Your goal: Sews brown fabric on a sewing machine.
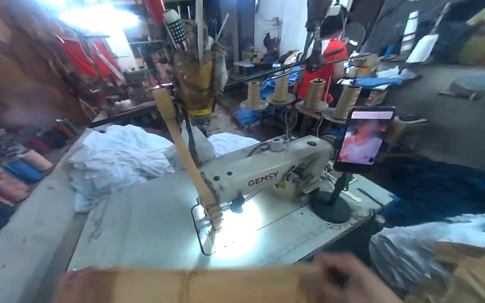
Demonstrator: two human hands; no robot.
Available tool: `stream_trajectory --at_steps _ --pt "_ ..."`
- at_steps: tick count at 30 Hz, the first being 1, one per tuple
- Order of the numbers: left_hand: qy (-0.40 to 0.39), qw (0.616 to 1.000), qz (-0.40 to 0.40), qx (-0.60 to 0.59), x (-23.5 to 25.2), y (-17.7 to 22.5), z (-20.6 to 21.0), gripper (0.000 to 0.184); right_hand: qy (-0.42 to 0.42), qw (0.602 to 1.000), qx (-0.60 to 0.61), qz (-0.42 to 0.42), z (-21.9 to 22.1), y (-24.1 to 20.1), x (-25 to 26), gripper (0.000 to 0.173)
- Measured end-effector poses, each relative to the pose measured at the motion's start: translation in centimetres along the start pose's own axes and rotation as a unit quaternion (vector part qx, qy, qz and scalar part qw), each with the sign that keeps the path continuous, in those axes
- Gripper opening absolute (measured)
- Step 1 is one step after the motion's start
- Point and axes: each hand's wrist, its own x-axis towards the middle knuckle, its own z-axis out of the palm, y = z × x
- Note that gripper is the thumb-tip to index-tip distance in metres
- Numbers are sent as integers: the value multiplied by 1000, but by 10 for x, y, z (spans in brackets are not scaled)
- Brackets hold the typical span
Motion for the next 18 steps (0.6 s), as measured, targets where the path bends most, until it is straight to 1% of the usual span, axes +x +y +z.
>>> stream_trajectory --at_steps 1,2,3,4,5,7,8,10,12,13,15,18 --pt "4 999 8 -32 12 19 28 37 109 990 -89 18 -5 13 14 22" --pt "42 997 1 -62 21 33 52 33 185 967 -173 26 -3 27 32 26" --pt "77 993 -9 -86 28 49 61 31 202 956 -212 38 4 37 48 35" --pt "107 989 -7 -106 34 69 60 30 185 956 -223 44 17 41 60 38" --pt "112 987 8 -118 36 94 56 30 154 963 -217 49 35 42 70 36" --pt "61 987 71 -132 28 151 47 31 82 974 -205 52 81 37 84 29" --pt "30 982 110 -148 20 177 51 30 48 977 -201 60 104 36 88 29" --pt "-18 972 166 -164 5 207 79 32 -11 965 -236 113 137 37 98 34" --pt "-71 970 185 -139 -8 214 102 43 -45 940 -291 172 141 39 108 35" --pt "-75 972 185 -121 -11 215 107 47 -35 935 -302 184 137 43 110 33" --pt "-85 975 179 -98 -15 217 106 56 -2 930 -322 176 126 57 112 28" --pt "-125 974 163 -92 -15 230 99 72 -9 931 -325 167 103 75 116 29"
